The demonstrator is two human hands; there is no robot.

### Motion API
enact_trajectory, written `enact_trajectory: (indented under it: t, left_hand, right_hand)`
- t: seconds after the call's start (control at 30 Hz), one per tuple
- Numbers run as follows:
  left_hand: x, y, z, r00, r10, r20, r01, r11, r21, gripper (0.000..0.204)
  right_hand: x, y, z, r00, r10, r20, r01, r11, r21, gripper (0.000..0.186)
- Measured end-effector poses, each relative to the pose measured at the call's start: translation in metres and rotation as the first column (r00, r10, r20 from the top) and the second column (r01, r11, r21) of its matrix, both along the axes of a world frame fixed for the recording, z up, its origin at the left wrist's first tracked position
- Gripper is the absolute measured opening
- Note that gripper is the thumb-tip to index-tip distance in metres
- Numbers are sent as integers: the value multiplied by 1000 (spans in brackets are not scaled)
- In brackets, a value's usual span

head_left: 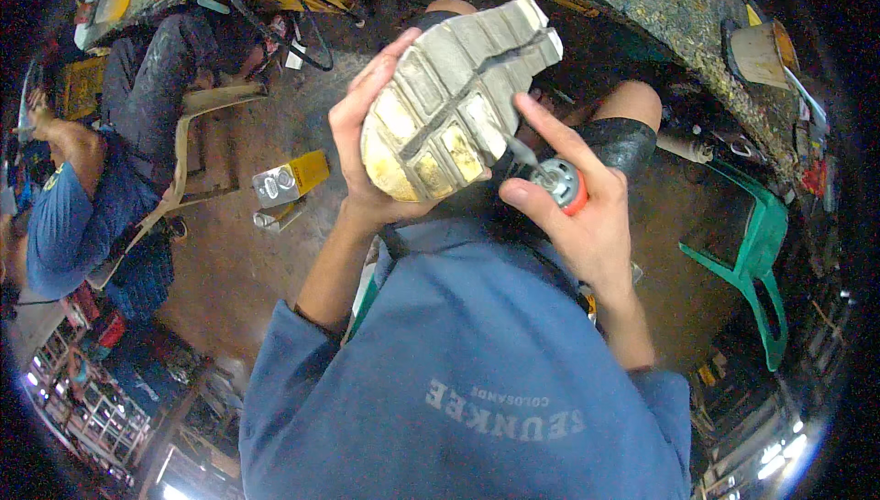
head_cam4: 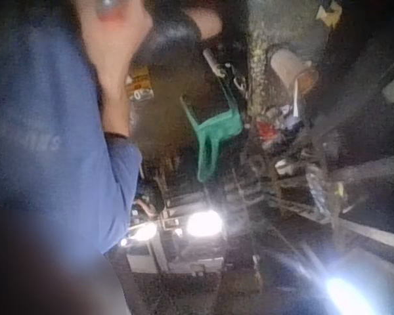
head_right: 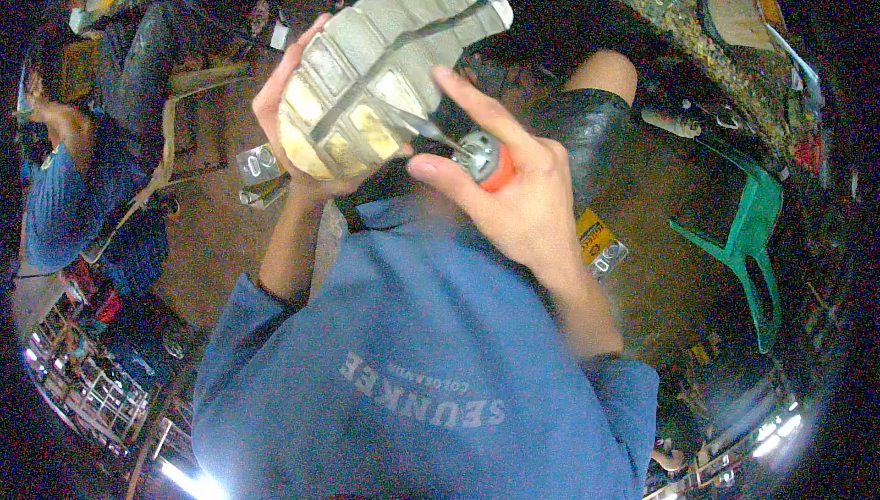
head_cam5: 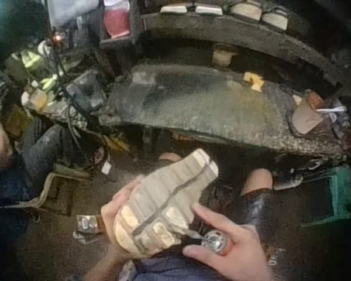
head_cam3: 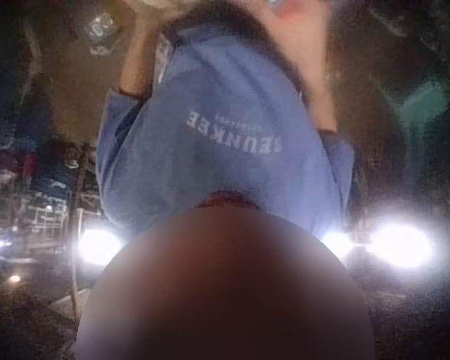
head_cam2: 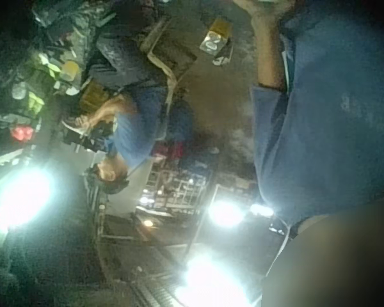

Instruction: The person holds a shoe in the left hand and uses a small screwdriver-like tool in the right hand to scrape and clean the sole of the shoe. The person repeatedly works on different sections of the sole, removing debris and residue throughout the clip.

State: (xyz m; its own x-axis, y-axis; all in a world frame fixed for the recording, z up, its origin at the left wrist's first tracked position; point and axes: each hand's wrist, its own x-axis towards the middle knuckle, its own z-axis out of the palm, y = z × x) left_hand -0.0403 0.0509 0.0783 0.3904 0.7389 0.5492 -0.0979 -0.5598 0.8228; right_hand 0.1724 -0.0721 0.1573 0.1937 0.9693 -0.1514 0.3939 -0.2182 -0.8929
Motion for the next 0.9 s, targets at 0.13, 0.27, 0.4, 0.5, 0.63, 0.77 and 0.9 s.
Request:
enact_trajectory:
  t: [0.13, 0.27, 0.4, 0.5, 0.63, 0.77, 0.9]
  left_hand:
    - [-5, 0, -8, 998, -25, -52, 21, 997, -72, 107]
    - [-10, -8, -16, 995, 13, -99, -15, 1000, -26, 106]
    - [-5, -7, -25, 998, 52, -27, -52, 998, 19, 109]
    - [-1, -5, -31, 996, 60, 60, -63, 997, 45, 111]
    - [1, -8, -38, 994, 80, 74, -83, 996, 39, 112]
    - [2, -10, -36, 993, 103, 61, -106, 993, 43, 112]
    - [1, -8, -34, 995, 96, 41, -98, 994, 42, 113]
  right_hand:
    - [-4, 6, 4, 985, 122, 126, -82, 955, -285, 74]
    - [-10, 3, 3, 975, 148, 164, -88, 941, -328, 73]
    - [-11, -1, 1, 979, 111, 169, -53, 947, -317, 75]
    - [-13, -2, -1, 977, 110, 182, -44, 943, -330, 75]
    - [-17, -2, -4, 967, 103, 233, -26, 951, -309, 76]
    - [-19, -1, -5, 956, 104, 275, -18, 954, -300, 78]
    - [-21, -2, -8, 954, 115, 277, -33, 958, -285, 79]
